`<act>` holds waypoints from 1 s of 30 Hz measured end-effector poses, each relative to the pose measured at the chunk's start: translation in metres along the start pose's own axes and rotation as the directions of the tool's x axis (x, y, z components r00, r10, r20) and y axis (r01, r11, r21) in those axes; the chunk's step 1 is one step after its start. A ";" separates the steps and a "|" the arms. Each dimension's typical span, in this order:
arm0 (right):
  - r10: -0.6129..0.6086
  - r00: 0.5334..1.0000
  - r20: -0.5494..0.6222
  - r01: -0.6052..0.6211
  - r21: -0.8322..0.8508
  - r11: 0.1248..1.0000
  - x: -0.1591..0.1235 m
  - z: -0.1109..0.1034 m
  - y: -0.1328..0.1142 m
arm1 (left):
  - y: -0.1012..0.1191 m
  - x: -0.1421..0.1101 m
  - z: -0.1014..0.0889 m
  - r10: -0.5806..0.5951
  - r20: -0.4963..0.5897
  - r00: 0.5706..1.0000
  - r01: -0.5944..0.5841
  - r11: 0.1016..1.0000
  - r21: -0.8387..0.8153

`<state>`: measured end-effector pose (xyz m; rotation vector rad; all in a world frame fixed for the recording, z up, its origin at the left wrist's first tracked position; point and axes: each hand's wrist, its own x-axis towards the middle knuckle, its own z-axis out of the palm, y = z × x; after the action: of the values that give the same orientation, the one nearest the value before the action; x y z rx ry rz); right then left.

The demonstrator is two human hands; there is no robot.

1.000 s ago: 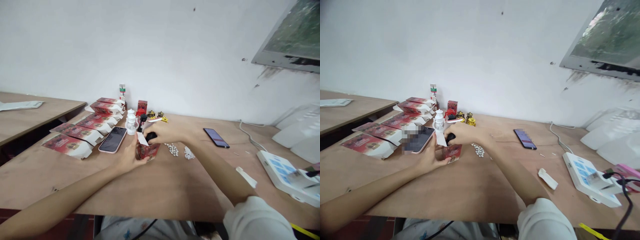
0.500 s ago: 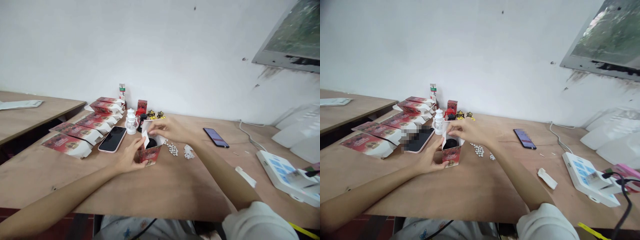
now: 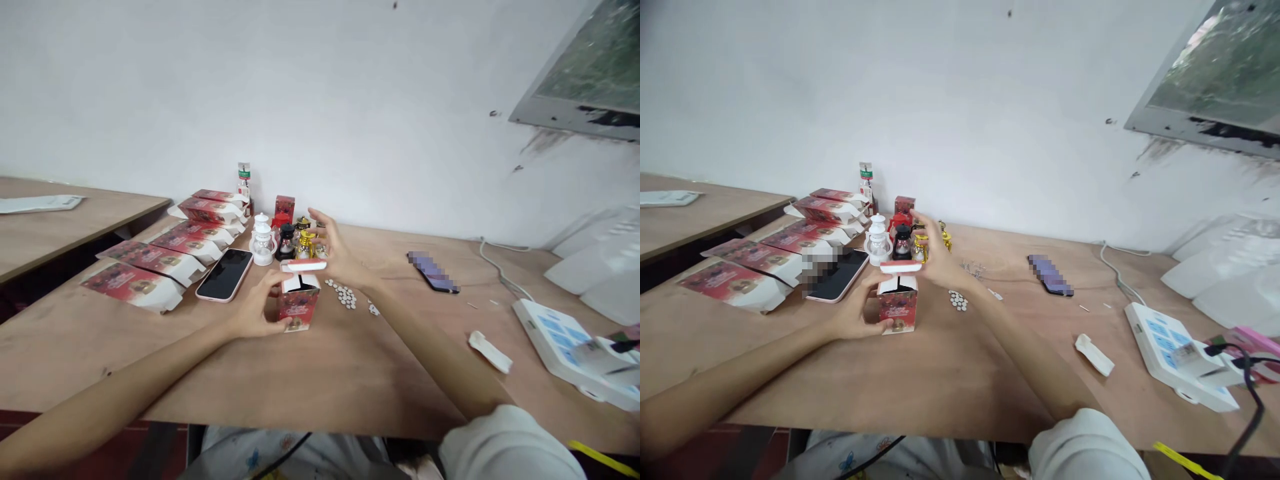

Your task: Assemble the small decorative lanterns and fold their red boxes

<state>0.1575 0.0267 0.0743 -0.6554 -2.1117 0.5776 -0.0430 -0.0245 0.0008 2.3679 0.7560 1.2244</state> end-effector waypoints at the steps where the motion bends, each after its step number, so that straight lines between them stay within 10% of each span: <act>1: -0.014 0.997 0.071 0.012 0.029 0.999 -0.002 0.001 -0.005 | 0.000 0.000 0.000 -0.014 0.013 1.000 0.014 1.000 0.003; 5: -0.098 0.951 0.293 0.060 0.136 0.989 -0.010 0.001 -0.022 | -0.002 0.002 0.000 -0.012 0.008 1.000 0.012 1.000 0.004; 16: -0.187 0.948 0.258 0.219 -0.100 0.971 -0.022 0.005 -0.012 | -0.012 -0.003 0.007 -0.049 -0.084 0.995 0.040 0.994 -0.104; 30: -0.044 0.935 0.351 0.151 -0.285 0.947 -0.034 0.003 -0.023 | -0.013 0.000 0.002 -0.248 0.161 0.955 0.267 0.957 -0.109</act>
<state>0.1675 -0.0128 0.0669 -0.6499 -2.5795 0.3219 -0.0454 -0.0143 -0.0077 2.1455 0.8774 0.9516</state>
